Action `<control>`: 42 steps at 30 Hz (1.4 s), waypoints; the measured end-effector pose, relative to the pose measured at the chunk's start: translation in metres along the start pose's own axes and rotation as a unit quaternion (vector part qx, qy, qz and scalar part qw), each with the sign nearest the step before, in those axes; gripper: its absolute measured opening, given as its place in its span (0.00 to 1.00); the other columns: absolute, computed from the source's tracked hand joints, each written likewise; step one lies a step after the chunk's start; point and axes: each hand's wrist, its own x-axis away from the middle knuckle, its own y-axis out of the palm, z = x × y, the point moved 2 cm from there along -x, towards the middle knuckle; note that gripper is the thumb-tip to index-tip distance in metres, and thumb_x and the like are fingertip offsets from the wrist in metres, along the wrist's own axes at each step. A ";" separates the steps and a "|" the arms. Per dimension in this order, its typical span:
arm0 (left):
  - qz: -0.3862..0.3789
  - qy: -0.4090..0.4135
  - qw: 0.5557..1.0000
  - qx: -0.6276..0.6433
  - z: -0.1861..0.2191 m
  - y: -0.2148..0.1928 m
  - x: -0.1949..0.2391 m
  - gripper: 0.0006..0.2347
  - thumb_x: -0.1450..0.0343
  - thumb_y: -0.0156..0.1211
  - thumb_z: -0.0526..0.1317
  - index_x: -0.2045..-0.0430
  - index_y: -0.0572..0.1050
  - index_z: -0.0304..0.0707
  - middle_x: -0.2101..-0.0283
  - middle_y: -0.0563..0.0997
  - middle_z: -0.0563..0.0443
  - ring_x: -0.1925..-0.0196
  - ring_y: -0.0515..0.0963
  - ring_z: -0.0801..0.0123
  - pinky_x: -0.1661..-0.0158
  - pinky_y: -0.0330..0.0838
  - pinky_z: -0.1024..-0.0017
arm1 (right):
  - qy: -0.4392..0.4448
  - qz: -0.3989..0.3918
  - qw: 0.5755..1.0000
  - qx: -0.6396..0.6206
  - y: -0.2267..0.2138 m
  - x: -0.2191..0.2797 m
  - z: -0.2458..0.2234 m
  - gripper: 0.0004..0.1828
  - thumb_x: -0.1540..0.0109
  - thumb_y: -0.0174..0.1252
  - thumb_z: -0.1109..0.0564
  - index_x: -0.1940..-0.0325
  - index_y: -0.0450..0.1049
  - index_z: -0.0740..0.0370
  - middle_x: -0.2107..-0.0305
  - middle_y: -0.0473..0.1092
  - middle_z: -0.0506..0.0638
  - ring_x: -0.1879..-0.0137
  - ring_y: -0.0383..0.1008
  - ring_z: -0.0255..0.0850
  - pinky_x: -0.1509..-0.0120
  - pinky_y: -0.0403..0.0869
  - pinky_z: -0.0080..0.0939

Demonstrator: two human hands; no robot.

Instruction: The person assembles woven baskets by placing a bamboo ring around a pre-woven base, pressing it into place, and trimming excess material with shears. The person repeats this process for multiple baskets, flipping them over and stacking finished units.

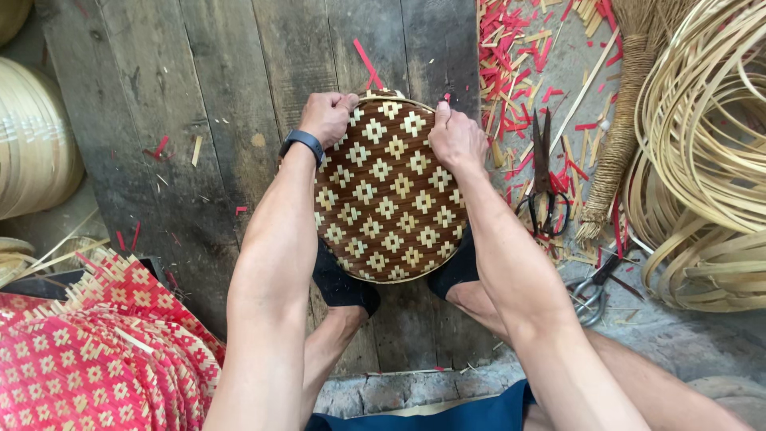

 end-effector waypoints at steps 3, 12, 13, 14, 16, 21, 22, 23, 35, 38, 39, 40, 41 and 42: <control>-0.018 -0.021 1.000 0.002 -0.003 0.002 -0.004 0.22 0.25 0.60 0.52 0.87 0.71 0.36 0.82 0.70 0.56 0.78 0.64 0.70 0.69 0.67 0.65 | -0.013 -0.016 1.000 -0.009 0.000 -0.012 0.009 0.34 0.27 0.32 0.37 0.51 0.78 0.63 0.56 0.74 0.67 0.46 0.73 0.63 0.38 0.69 0.62; -0.011 0.067 0.996 0.063 -0.023 0.008 -0.020 0.15 0.28 0.64 0.50 0.65 0.79 0.34 0.70 0.85 0.54 0.67 0.84 0.72 0.62 0.79 0.67 | -0.362 0.106 0.926 -0.019 0.016 -0.025 -0.071 0.22 0.28 0.42 0.46 0.52 0.77 0.62 0.52 0.71 0.61 0.43 0.70 0.59 0.40 0.71 0.59; 0.021 0.050 0.998 0.044 -0.022 0.006 -0.018 0.17 0.30 0.67 0.50 0.61 0.77 0.34 0.68 0.84 0.51 0.65 0.83 0.69 0.59 0.78 0.67 | -0.385 0.080 0.919 0.027 0.023 -0.022 -0.089 0.24 0.28 0.41 0.44 0.56 0.77 0.62 0.52 0.71 0.61 0.44 0.71 0.58 0.41 0.71 0.58; 0.052 0.033 0.998 0.025 -0.022 0.002 -0.014 0.20 0.31 0.70 0.51 0.56 0.74 0.34 0.66 0.84 0.49 0.62 0.83 0.67 0.57 0.78 0.66 | -0.406 0.054 0.909 0.074 0.029 -0.018 -0.104 0.26 0.28 0.40 0.42 0.59 0.78 0.61 0.53 0.71 0.61 0.45 0.72 0.58 0.42 0.72 0.58; 0.166 0.112 0.980 0.004 -0.019 -0.004 0.011 0.20 0.29 0.69 0.48 0.51 0.73 0.33 0.58 0.82 0.46 0.54 0.81 0.62 0.51 0.75 0.64 | -0.361 -0.011 0.927 0.106 0.029 -0.011 -0.114 0.30 0.27 0.37 0.37 0.56 0.78 0.58 0.54 0.72 0.59 0.46 0.74 0.57 0.44 0.72 0.59; 0.416 0.170 0.882 -0.141 -0.056 -0.017 0.120 0.11 0.24 0.58 0.46 0.58 0.82 0.39 0.52 0.79 0.47 0.49 0.77 0.57 0.47 0.72 0.59 | -0.339 -0.058 0.926 0.156 0.007 0.009 -0.135 0.41 0.38 0.41 0.17 0.51 0.79 0.52 0.60 0.78 0.57 0.51 0.79 0.51 0.45 0.74 0.53; 0.422 0.106 0.887 -0.153 -0.070 -0.016 0.132 0.14 0.25 0.57 0.49 0.61 0.83 0.38 0.57 0.79 0.45 0.53 0.77 0.53 0.51 0.72 0.57 | -0.287 -0.099 0.934 0.190 0.007 0.009 -0.139 0.42 0.41 0.41 0.15 0.46 0.77 0.47 0.63 0.78 0.58 0.53 0.80 0.49 0.47 0.75 0.52; 0.390 0.076 0.906 -0.147 -0.081 -0.012 0.131 0.16 0.24 0.54 0.51 0.62 0.83 0.38 0.57 0.80 0.45 0.55 0.77 0.54 0.52 0.72 0.57 | -0.234 -0.139 0.936 0.224 0.009 0.009 -0.141 0.44 0.43 0.41 0.13 0.41 0.75 0.42 0.65 0.78 0.59 0.56 0.81 0.47 0.48 0.76 0.51; 0.305 -0.057 0.951 0.002 -0.106 -0.001 0.114 0.23 0.24 0.47 0.57 0.63 0.83 0.38 0.64 0.83 0.34 0.59 0.81 0.39 0.58 0.74 0.51 | -0.567 0.381 0.708 0.182 0.053 -0.007 -0.152 0.48 0.35 0.26 0.14 0.58 0.81 0.50 0.63 0.79 0.50 0.56 0.80 0.42 0.53 0.75 0.43; 0.293 -0.064 0.954 0.023 -0.109 -0.002 0.116 0.23 0.26 0.49 0.58 0.64 0.84 0.38 0.65 0.83 0.34 0.60 0.81 0.40 0.58 0.74 0.51 | -0.670 0.153 0.705 0.178 0.092 0.005 -0.152 0.38 0.25 0.33 0.25 0.70 0.79 0.45 0.70 0.77 0.44 0.61 0.78 0.44 0.51 0.77 0.55; 0.280 -0.067 0.957 0.030 -0.110 -0.002 0.118 0.23 0.26 0.49 0.59 0.63 0.84 0.38 0.65 0.84 0.34 0.60 0.82 0.40 0.58 0.74 0.52 | -0.609 0.051 0.756 0.235 0.097 0.003 -0.152 0.41 0.29 0.32 0.21 0.68 0.80 0.47 0.75 0.74 0.46 0.66 0.74 0.42 0.57 0.73 0.52; 0.269 -0.068 0.960 0.037 -0.111 -0.005 0.121 0.24 0.27 0.50 0.60 0.63 0.83 0.37 0.65 0.84 0.35 0.60 0.82 0.41 0.57 0.74 0.53 | -0.536 -0.048 0.793 0.287 0.100 0.001 -0.155 0.44 0.34 0.31 0.17 0.66 0.81 0.49 0.79 0.71 0.48 0.71 0.71 0.41 0.63 0.69 0.49; 0.366 -0.013 0.930 -0.035 -0.109 -0.009 0.129 0.24 0.25 0.49 0.60 0.62 0.83 0.37 0.62 0.83 0.34 0.57 0.81 0.41 0.55 0.74 0.52 | -0.451 -0.146 0.815 0.333 0.101 0.002 -0.157 0.49 0.39 0.30 0.12 0.64 0.82 0.51 0.84 0.68 0.49 0.76 0.67 0.39 0.69 0.65 0.46; 0.455 0.045 0.883 -0.104 -0.104 -0.009 0.138 0.25 0.24 0.48 0.60 0.62 0.83 0.36 0.58 0.83 0.33 0.55 0.81 0.41 0.53 0.73 0.51 | -0.446 -0.145 0.807 0.359 0.095 0.002 -0.162 0.51 0.40 0.31 0.11 0.64 0.82 0.53 0.84 0.65 0.46 0.76 0.62 0.36 0.71 0.62 0.43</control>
